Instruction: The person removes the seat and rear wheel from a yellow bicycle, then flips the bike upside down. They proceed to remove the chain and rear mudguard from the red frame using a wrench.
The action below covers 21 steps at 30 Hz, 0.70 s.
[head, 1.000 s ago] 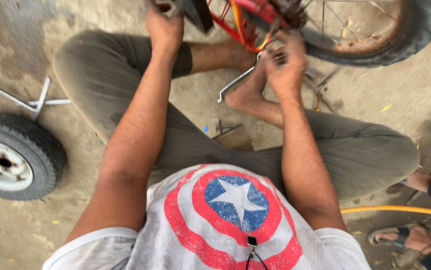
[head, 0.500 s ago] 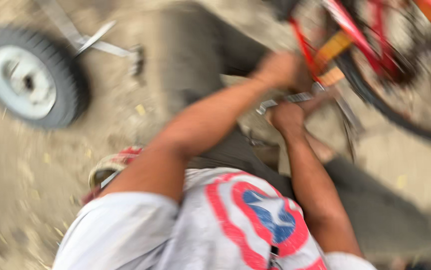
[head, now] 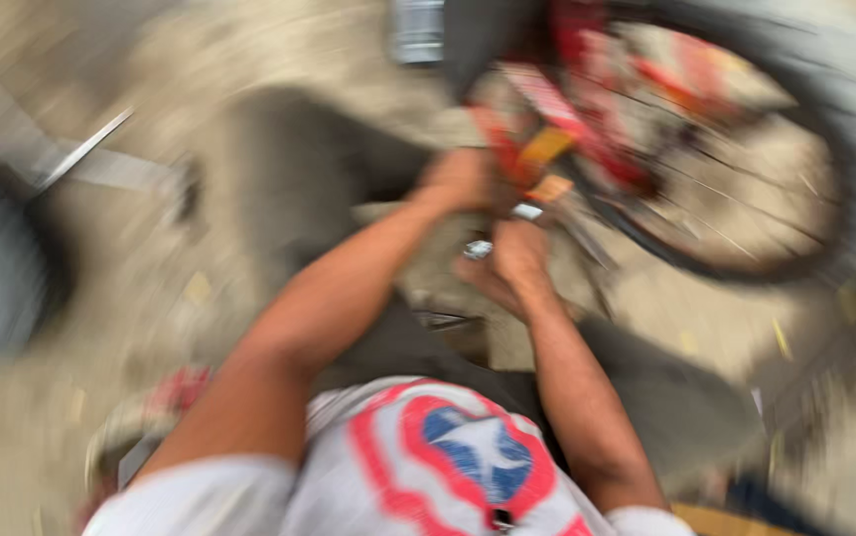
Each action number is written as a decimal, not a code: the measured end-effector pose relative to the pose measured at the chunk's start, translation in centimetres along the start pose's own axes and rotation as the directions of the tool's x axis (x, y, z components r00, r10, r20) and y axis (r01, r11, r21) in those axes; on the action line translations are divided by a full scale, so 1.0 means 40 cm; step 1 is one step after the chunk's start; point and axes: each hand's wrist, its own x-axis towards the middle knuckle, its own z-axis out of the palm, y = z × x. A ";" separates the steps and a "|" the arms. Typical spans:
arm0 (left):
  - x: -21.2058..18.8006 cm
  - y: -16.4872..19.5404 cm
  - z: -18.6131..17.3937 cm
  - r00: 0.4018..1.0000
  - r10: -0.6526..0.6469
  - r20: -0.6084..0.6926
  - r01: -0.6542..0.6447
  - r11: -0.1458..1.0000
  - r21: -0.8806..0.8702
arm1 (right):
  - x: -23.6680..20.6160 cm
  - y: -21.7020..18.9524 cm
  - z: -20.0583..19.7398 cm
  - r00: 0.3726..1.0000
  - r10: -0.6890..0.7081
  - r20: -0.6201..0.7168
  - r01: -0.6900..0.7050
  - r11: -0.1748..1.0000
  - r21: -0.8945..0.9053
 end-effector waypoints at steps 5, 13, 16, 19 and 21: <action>0.029 -0.005 0.030 0.969 0.237 0.066 -0.235 0.971 -0.040 | -0.225 0.120 -0.140 0.923 0.218 -0.316 0.067 0.719 0.691; -0.089 0.133 0.002 0.872 0.138 0.469 0.195 0.782 -0.592 | -0.442 0.181 -0.109 0.707 0.590 -0.391 0.554 -0.118 0.824; -0.106 0.187 -0.003 0.891 0.422 0.170 -0.322 0.848 -0.420 | -0.460 0.169 -0.090 0.728 0.544 -0.418 0.576 -0.153 0.803; -0.119 0.208 -0.012 0.838 0.544 0.031 -0.507 0.800 -0.320 | -0.466 0.159 -0.114 0.798 0.426 -0.427 0.547 -0.214 0.809; -0.131 0.205 -0.021 0.970 0.120 0.212 0.110 0.560 -0.821 | -0.463 0.158 -0.147 0.870 0.224 -0.439 0.491 -0.330 0.806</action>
